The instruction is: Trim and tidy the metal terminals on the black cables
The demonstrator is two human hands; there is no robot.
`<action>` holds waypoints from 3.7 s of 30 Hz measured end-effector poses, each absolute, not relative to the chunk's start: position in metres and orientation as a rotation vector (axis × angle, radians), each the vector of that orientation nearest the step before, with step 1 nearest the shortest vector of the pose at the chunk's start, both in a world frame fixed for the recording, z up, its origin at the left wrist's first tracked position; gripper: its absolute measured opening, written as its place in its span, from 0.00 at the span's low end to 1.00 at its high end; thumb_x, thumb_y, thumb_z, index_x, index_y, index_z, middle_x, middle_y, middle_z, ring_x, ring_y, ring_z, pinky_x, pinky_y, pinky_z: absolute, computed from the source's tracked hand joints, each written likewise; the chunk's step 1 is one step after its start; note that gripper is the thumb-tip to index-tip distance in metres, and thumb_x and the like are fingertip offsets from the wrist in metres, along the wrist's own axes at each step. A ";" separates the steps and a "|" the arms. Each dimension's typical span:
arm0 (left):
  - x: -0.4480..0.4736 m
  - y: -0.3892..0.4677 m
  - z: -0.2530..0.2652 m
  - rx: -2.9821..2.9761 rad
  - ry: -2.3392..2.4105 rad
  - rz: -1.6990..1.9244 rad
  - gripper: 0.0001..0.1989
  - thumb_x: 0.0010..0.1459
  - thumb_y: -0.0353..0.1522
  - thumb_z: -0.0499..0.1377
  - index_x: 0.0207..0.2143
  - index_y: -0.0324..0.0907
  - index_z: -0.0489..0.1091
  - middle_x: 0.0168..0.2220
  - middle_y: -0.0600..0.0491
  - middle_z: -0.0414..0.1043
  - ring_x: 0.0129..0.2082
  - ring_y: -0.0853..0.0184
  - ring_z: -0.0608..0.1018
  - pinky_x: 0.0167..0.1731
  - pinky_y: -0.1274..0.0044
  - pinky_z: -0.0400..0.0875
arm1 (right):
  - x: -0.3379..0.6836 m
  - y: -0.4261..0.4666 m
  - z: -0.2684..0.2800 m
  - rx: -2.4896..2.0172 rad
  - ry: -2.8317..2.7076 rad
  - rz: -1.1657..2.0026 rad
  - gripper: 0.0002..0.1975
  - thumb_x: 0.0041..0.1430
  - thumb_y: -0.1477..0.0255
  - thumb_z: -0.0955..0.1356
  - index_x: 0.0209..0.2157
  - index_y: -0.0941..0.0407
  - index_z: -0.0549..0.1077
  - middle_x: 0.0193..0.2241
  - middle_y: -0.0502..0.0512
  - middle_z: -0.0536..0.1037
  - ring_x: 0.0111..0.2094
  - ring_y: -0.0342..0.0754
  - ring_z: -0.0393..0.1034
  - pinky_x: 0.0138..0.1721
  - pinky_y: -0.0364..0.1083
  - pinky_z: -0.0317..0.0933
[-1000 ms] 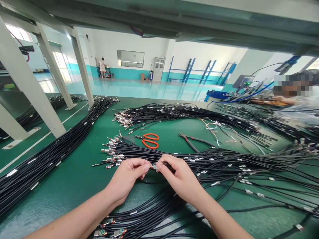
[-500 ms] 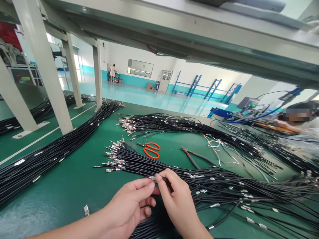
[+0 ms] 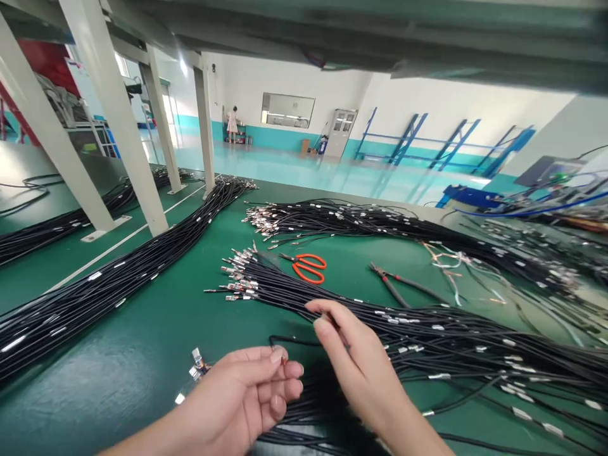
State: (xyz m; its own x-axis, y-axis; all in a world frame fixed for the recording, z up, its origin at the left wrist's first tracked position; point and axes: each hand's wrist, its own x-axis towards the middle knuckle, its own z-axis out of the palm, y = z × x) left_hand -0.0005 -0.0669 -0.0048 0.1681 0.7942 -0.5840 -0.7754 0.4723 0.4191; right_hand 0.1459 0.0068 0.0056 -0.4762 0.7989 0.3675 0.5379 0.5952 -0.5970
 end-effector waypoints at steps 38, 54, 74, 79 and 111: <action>0.012 -0.115 -0.019 0.331 0.945 1.236 0.08 0.42 0.31 0.65 0.26 0.34 0.75 0.22 0.49 0.73 0.22 0.71 0.73 0.27 0.79 0.67 | 0.162 -0.051 -0.016 -0.567 -2.568 -0.011 0.11 0.59 0.76 0.57 0.36 0.58 0.69 0.28 0.56 0.75 0.29 0.47 0.69 0.32 0.46 0.64; 0.013 -0.116 -0.025 0.398 0.953 1.228 0.08 0.42 0.32 0.64 0.22 0.34 0.74 0.21 0.49 0.72 0.20 0.71 0.72 0.25 0.79 0.66 | 0.157 -0.053 -0.019 -0.583 -2.538 -0.033 0.11 0.59 0.76 0.56 0.35 0.57 0.69 0.26 0.56 0.75 0.28 0.47 0.70 0.31 0.46 0.65; 0.009 -0.118 -0.020 0.399 0.906 1.230 0.06 0.44 0.28 0.62 0.19 0.34 0.72 0.18 0.52 0.68 0.18 0.74 0.69 0.22 0.81 0.62 | 0.154 -0.057 -0.019 -0.646 -2.492 0.078 0.13 0.60 0.75 0.56 0.33 0.57 0.69 0.25 0.55 0.74 0.27 0.46 0.69 0.30 0.45 0.64; 0.006 -0.116 -0.019 0.368 0.851 1.215 0.05 0.44 0.26 0.62 0.19 0.33 0.72 0.19 0.52 0.68 0.18 0.75 0.69 0.22 0.82 0.62 | 0.154 -0.053 -0.014 -0.633 -2.512 0.128 0.12 0.60 0.74 0.56 0.33 0.57 0.69 0.24 0.54 0.73 0.26 0.45 0.67 0.31 0.44 0.63; 0.018 -0.085 0.001 0.305 0.708 1.221 0.06 0.47 0.30 0.63 0.27 0.34 0.73 0.27 0.50 0.72 0.26 0.74 0.72 0.28 0.84 0.65 | 0.148 -0.050 0.020 -1.049 -2.235 0.574 0.06 0.55 0.67 0.63 0.30 0.55 0.68 0.19 0.47 0.67 0.19 0.41 0.59 0.21 0.38 0.57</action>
State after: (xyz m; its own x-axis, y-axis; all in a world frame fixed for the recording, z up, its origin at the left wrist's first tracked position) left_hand 0.0181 -0.0854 0.0014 0.1652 0.9293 -0.3303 -0.7483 0.3363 0.5718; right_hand 0.1477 -0.0497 0.0196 -0.5099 0.7937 0.3319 0.5354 0.5947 -0.5997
